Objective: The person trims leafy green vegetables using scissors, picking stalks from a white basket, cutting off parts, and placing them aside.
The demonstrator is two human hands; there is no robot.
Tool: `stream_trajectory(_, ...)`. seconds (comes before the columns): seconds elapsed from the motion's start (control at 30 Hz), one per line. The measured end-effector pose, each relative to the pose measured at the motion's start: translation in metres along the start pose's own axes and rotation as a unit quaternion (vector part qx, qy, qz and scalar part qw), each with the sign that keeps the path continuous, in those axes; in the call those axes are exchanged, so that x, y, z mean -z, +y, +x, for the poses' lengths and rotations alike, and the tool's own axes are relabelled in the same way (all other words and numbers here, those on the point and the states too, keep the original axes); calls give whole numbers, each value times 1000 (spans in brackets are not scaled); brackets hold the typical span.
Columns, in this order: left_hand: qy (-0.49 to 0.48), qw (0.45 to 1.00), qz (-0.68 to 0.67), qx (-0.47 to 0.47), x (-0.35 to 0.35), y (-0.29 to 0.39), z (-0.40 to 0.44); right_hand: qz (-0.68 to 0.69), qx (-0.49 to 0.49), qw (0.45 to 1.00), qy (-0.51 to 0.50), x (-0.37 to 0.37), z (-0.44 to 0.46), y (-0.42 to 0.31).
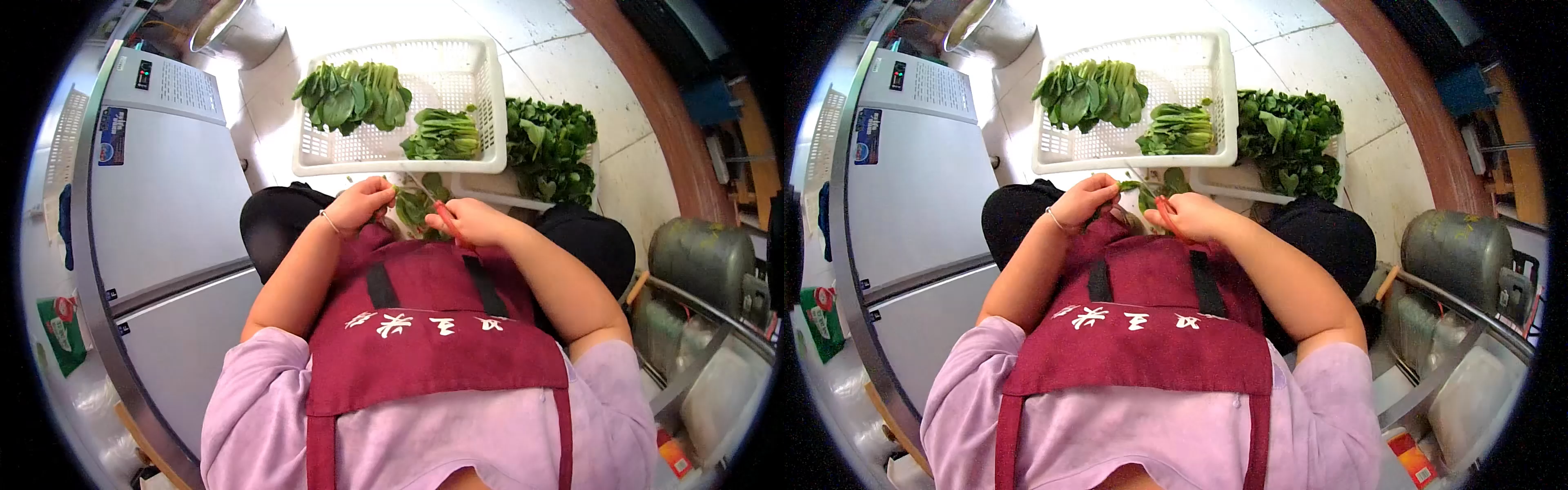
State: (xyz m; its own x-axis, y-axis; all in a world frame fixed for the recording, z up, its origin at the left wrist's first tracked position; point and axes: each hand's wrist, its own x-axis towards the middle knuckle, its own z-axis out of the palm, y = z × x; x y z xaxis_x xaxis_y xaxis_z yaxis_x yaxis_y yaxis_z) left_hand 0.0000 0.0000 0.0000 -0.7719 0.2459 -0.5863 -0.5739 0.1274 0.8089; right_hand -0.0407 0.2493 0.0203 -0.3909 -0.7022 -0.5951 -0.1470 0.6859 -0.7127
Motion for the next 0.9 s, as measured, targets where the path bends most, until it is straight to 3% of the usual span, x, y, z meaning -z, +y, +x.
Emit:
stream_trajectory(0.07,56,998,20,-24,14,15,3,147,-11,988,46,7,-6,0)
stream_trajectory(0.1,70,997,11,-25,27,19,0,159,-12,987,36,3,-10,-1)
stream_trajectory(0.17,131,989,13,-66,48,39,11,272,34,957,95,4,-3,9)
stream_trajectory(0.23,166,982,-1,-95,72,62,31,282,37,952,114,16,-8,2)
stream_trajectory(0.3,177,971,75,-141,106,69,64,298,45,945,124,21,-9,1)
stream_trajectory(0.37,249,942,180,-137,135,73,95,296,40,946,129,19,-5,6)
stream_trajectory(0.4,227,946,209,-98,154,81,109,268,41,953,135,19,-4,8)
stream_trajectory(0.5,371,850,366,-78,180,98,141,227,42,961,149,20,-1,9)
stream_trajectory(0.53,371,850,365,-82,188,103,151,216,44,964,148,21,0,9)
stream_trajectory(0.6,435,771,458,-79,197,109,165,204,47,966,150,21,3,10)
stream_trajectory(0.7,438,731,520,-57,199,114,178,192,22,973,129,29,3,4)
stream_trajectory(0.83,385,675,625,82,185,110,182,162,23,978,131,35,3,1)
stream_trajectory(0.9,386,664,637,71,180,110,180,186,38,974,127,35,3,0)
